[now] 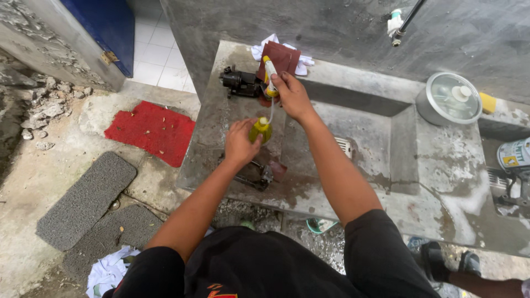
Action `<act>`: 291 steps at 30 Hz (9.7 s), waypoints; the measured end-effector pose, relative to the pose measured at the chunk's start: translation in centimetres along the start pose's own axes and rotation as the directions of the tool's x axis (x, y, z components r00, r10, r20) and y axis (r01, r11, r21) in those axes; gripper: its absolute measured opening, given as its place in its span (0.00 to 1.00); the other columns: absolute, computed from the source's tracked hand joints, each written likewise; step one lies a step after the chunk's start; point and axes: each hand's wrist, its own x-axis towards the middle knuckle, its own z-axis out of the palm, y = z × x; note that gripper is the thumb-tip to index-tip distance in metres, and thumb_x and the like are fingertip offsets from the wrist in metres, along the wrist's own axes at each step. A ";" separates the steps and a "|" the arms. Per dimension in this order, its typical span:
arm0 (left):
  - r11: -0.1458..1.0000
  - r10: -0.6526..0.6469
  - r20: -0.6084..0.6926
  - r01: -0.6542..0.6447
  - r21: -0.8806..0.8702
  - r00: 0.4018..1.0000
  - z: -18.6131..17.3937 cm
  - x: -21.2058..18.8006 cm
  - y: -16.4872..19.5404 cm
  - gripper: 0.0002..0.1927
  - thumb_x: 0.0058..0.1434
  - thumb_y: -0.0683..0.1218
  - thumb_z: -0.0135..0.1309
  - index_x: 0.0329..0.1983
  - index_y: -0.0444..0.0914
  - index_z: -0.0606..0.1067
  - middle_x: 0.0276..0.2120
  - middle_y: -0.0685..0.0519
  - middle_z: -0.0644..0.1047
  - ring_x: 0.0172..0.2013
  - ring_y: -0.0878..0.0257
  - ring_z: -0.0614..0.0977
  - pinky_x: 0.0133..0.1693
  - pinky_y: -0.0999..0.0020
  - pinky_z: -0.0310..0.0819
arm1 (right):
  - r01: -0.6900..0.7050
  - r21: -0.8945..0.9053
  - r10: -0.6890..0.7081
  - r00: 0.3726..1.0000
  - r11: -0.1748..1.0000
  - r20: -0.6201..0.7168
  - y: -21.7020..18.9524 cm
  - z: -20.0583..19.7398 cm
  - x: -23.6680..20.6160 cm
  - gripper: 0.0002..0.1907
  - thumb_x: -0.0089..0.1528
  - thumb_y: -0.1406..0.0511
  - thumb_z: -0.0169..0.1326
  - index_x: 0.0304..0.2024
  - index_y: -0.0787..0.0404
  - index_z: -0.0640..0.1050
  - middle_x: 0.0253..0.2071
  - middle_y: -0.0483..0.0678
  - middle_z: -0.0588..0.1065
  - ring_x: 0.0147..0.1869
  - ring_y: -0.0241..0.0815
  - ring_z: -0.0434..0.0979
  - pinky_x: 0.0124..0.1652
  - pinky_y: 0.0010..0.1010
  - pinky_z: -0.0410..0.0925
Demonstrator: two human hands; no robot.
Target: The person cleans a metal part by spraying it with a liquid from a yellow spray bottle and scrubbing it with a sanding block. They repeat the process of spraying and scrubbing multiple times on the same part.
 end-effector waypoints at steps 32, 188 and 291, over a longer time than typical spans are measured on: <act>0.945 -0.206 0.367 0.282 -0.166 0.907 0.8 5.6 1.8 0.55 0.31 0.55 0.76 0.64 0.35 0.67 0.52 0.41 0.79 0.52 0.48 0.82 0.52 0.55 0.77 | 0.232 -0.183 -0.262 0.950 0.955 -0.168 4.0 1.5 -5.9 0.22 0.55 0.61 0.70 0.47 0.66 0.81 0.45 0.52 0.82 0.50 0.39 0.80 0.55 0.33 0.71; 0.764 -0.641 0.394 0.495 0.414 0.659 -5.6 -5.2 -4.1 0.42 0.50 0.70 0.67 0.54 0.34 0.76 0.53 0.37 0.78 0.55 0.43 0.79 0.54 0.52 0.73 | -0.023 -0.417 0.045 0.998 0.909 0.043 7.4 -3.8 -22.5 0.22 0.70 0.60 0.46 0.65 0.58 0.71 0.52 0.53 0.81 0.52 0.46 0.83 0.51 0.38 0.74; 0.850 -0.461 0.678 0.064 0.523 0.572 1.2 6.2 4.2 0.46 0.55 0.66 0.55 0.72 0.41 0.62 0.43 0.42 0.86 0.49 0.49 0.85 0.51 0.54 0.78 | 0.038 -0.417 -0.154 0.956 0.908 -0.248 8.4 2.3 -21.4 0.36 0.62 0.57 0.59 0.70 0.60 0.65 0.51 0.61 0.78 0.54 0.63 0.78 0.51 0.47 0.70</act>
